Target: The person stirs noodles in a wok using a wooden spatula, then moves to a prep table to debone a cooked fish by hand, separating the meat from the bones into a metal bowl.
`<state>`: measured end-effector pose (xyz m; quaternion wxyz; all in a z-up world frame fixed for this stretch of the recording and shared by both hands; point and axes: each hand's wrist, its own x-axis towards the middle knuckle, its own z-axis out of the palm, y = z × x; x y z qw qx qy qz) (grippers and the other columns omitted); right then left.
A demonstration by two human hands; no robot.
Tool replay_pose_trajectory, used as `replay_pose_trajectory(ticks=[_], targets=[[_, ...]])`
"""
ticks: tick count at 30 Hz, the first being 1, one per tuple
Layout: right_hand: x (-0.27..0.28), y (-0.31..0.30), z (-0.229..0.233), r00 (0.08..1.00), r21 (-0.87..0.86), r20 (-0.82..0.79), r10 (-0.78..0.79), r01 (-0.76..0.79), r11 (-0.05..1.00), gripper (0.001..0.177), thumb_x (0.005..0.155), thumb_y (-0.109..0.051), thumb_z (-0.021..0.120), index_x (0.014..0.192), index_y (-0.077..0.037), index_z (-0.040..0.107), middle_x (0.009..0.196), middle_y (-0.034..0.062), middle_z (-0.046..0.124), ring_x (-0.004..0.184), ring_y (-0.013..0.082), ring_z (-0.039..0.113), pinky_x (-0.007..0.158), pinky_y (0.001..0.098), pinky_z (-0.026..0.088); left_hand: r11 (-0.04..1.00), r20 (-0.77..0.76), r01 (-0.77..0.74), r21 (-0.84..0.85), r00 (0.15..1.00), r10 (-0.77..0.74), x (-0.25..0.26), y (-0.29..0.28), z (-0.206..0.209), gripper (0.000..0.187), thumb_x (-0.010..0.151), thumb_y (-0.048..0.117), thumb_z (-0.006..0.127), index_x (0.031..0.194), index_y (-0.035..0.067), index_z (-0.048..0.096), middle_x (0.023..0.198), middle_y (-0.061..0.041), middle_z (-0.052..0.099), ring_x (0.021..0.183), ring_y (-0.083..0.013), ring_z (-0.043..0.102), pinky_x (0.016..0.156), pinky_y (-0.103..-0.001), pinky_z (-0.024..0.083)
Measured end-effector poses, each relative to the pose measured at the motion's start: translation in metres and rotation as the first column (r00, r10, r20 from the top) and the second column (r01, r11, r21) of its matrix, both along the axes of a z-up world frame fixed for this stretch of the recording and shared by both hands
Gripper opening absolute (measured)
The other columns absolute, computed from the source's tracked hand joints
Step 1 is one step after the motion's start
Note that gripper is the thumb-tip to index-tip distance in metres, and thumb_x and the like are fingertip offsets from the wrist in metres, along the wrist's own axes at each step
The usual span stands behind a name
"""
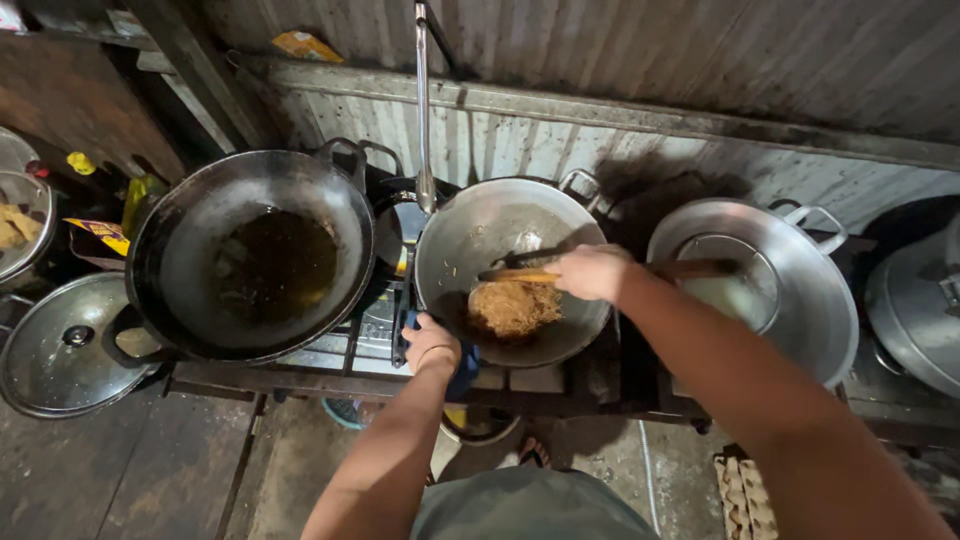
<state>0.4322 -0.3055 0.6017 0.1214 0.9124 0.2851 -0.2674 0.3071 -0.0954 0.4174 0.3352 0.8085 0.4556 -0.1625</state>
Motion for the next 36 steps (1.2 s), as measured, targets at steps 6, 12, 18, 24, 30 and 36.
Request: replay_pose_trajectory(ticks=[6, 12, 18, 24, 30, 36], targets=[[0.0, -0.022, -0.011, 0.993, -0.189, -0.037, 0.109, -0.114, 0.975, 0.031, 0.097, -0.032, 0.059, 0.126, -0.03, 0.071, 0.111, 0.0045, 0.075, 0.102, 0.0277, 0.073, 0.086, 0.0463, 0.059, 0.999, -0.048, 0.042, 0.013, 0.998, -0.042, 0.005, -0.004, 0.003, 0.044, 0.101, 0.019, 0.054, 0.141, 0.037, 0.051, 0.157, -0.014, 0.034, 0.127, -0.0437, 0.059, 0.099, -0.048, 0.055], [-0.009, 0.002, -0.086, 0.98, -0.1, 0.192, 0.051, -0.032, 0.994, 0.037, 0.1, -0.013, 0.05, 0.135, -0.014, 0.062, 0.102, 0.0133, 0.074, 0.091, 0.0283, 0.074, 0.072, 0.0435, 0.06, 0.998, -0.016, 0.054, 0.02, 0.998, -0.054, 0.001, -0.002, -0.007, 0.051, 0.099, 0.018, 0.056, 0.145, 0.036, 0.047, 0.161, -0.016, 0.03, 0.127, -0.0445, 0.058, 0.099, -0.048, 0.055], [0.016, 0.014, -0.022, 0.967, -0.112, 0.251, 0.053, -0.025, 0.993, 0.045, 0.107, -0.015, 0.042, 0.151, -0.02, 0.047, 0.111, 0.0141, 0.07, 0.086, 0.0226, 0.075, 0.064, 0.0356, 0.061, 0.999, -0.02, 0.043, 0.02, 0.999, -0.043, 0.002, -0.003, -0.01, 0.055, 0.098, 0.021, 0.058, 0.148, 0.035, 0.042, 0.166, -0.018, 0.024, 0.129, -0.0448, 0.057, 0.101, -0.048, 0.053], [0.06, 0.033, -0.058, 0.841, 0.055, 0.541, -0.011, -0.022, 0.998, 0.04, 0.101, -0.016, 0.049, 0.139, -0.019, 0.06, 0.116, 0.0169, 0.068, 0.094, 0.0327, 0.072, 0.066, 0.0433, 0.06, 0.999, 0.003, 0.04, 0.037, 0.999, -0.04, -0.001, -0.004, -0.013, 0.054, 0.097, 0.022, 0.06, 0.147, 0.033, 0.042, 0.163, -0.018, 0.028, 0.129, -0.0451, 0.056, 0.1, -0.05, 0.053], [0.104, -0.014, -0.149, 0.892, -0.007, 0.438, -0.11, 0.126, 0.992, 0.024, 0.092, -0.017, 0.058, 0.105, -0.007, 0.076, 0.11, 0.0156, 0.069, 0.092, 0.0342, 0.073, 0.061, 0.054, 0.059, 0.998, -0.03, 0.053, 0.041, 0.998, -0.052, 0.001, -0.004, -0.015, 0.056, 0.097, 0.019, 0.06, 0.147, 0.034, 0.043, 0.164, -0.017, 0.027, 0.129, -0.0442, 0.057, 0.1, -0.049, 0.054], [0.148, -0.043, -0.143, 0.851, -0.139, 0.275, 0.448, -0.426, 0.894, 0.023, 0.088, -0.012, 0.059, 0.099, -0.007, 0.078, 0.1, 0.0127, 0.078, 0.089, 0.0318, 0.074, 0.074, 0.0444, 0.062, 0.999, -0.018, 0.041, 0.008, 0.999, -0.041, 0.0, -0.003, -0.01, 0.058, 0.098, 0.019, 0.059, 0.149, 0.037, 0.04, 0.165, -0.016, 0.025, 0.13, -0.0436, 0.056, 0.1, -0.049, 0.053]])
